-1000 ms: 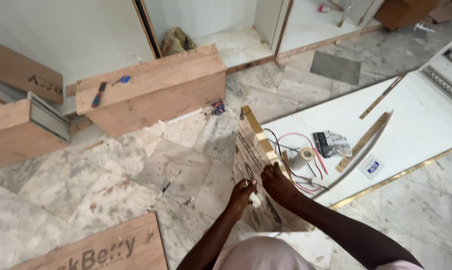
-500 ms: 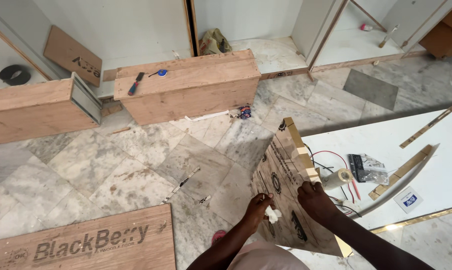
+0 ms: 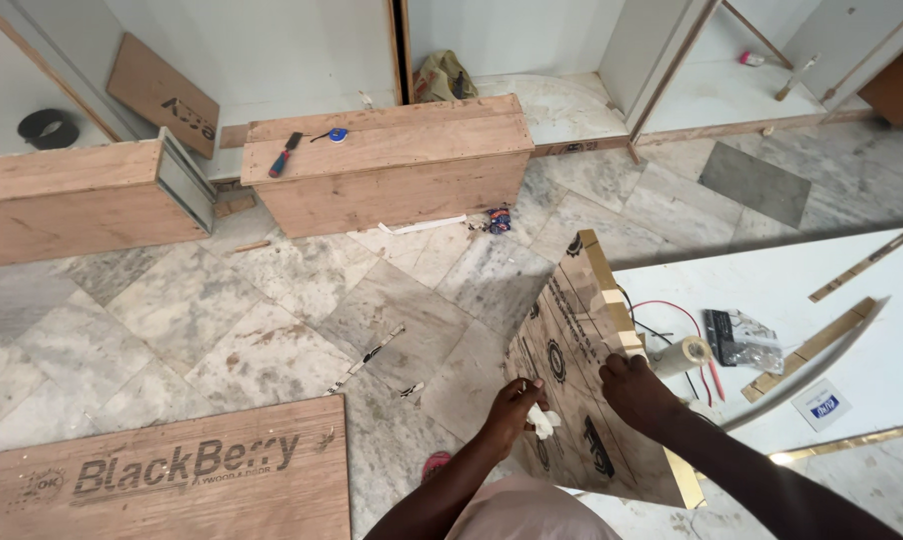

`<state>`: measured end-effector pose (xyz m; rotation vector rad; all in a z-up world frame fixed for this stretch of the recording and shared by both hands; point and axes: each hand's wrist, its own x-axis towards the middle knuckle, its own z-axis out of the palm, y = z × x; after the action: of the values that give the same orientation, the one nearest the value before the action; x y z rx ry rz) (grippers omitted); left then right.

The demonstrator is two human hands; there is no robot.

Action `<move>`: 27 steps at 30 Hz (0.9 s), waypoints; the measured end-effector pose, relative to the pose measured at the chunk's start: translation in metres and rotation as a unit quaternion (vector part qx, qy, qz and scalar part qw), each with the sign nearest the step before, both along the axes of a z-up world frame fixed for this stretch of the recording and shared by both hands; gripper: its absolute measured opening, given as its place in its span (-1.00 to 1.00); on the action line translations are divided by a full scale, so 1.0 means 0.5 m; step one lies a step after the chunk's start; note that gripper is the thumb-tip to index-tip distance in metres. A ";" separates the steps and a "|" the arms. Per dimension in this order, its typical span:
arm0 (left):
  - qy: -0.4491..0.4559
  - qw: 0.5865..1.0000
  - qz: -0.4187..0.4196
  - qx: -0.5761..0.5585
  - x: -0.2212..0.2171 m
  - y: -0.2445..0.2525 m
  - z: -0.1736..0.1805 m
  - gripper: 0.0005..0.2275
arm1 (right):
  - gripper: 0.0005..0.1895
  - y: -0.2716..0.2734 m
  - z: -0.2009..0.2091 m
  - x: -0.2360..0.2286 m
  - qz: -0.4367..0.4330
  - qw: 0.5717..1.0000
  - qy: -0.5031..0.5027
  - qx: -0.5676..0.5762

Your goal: The person retrieves a utility knife from a workbench and walks to a wooden cabinet. They use a white cloth to wipe the edges and surfaces of the cabinet and a white drawer unit. The person then lifts the drawer unit and positions it into the cabinet frame.

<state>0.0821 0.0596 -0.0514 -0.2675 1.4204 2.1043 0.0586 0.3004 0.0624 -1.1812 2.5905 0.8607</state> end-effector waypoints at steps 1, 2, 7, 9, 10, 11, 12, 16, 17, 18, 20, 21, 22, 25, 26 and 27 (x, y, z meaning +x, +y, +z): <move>0.001 1.000 -0.005 -0.008 0.000 -0.002 0.002 -0.67 | -0.91 0.004 0.003 -0.001 0.000 0.999 -0.011 -0.042; 0.001 1.000 -0.011 -0.015 0.001 -0.002 0.005 -0.66 | -0.92 0.006 0.004 0.000 0.001 0.996 -0.022 -0.084; -0.010 0.999 -0.022 -0.020 0.012 0.015 0.015 -0.68 | -0.89 -0.018 -0.010 -0.005 -0.028 0.999 -0.020 0.036; -0.011 0.999 -0.024 -0.024 0.018 0.019 0.016 -0.68 | -0.89 -0.022 -0.006 -0.007 -0.012 0.999 -0.027 0.046; -0.011 0.999 -0.024 -0.025 0.020 0.019 0.016 -0.69 | -0.89 -0.023 0.000 -0.011 -0.002 0.998 -0.039 0.056; -0.013 0.999 -0.024 -0.027 0.024 0.020 0.016 -0.70 | -0.88 -0.021 0.008 -0.014 0.008 0.996 -0.051 0.067; -0.012 0.999 -0.023 -0.025 0.027 0.020 0.016 -0.69 | -0.90 -0.013 0.019 -0.017 0.007 0.999 -0.044 0.020; -0.011 0.999 -0.030 -0.022 0.034 0.027 0.019 -0.69 | -0.86 0.050 0.060 -0.014 -0.084 0.966 -0.037 -0.243; -0.012 0.999 -0.034 -0.023 0.035 0.029 0.021 -0.69 | -0.84 0.070 0.059 -0.009 -0.128 0.936 -0.040 -0.326; -0.012 0.999 -0.039 -0.024 0.036 0.032 0.023 -0.69 | -0.87 0.090 0.051 -0.004 -0.166 0.895 -0.042 -0.413; -0.011 0.998 -0.049 -0.026 0.037 0.043 0.028 -0.70 | -0.91 0.134 0.016 0.002 -0.236 0.785 -0.042 -0.571; -0.007 0.998 -0.055 -0.026 0.038 0.049 0.030 -0.69 | -0.93 0.157 -0.011 0.007 -0.323 0.647 -0.082 -0.686; -0.002 0.998 -0.061 -0.026 0.039 0.054 0.032 -0.68 | -0.93 0.180 -0.043 0.016 -0.396 0.481 -0.118 -0.773; 0.012 0.997 -0.073 -0.032 0.040 0.069 0.047 -0.67 | -0.94 0.247 -0.146 0.024 -0.498 0.155 -0.122 -0.845; 0.017 0.996 -0.076 -0.035 0.042 0.074 0.054 -0.67 | -0.96 0.258 -0.178 0.028 -0.517 0.082 -0.108 -0.845; 0.016 0.996 -0.084 -0.034 0.040 0.076 0.060 -0.68 | -0.95 0.255 -0.209 0.030 -0.525 0.058 -0.101 -0.843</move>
<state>0.1020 0.0978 -0.0212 -0.1357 1.4827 1.9343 0.0735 0.4280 -0.0423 1.1100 1.6423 -2.6649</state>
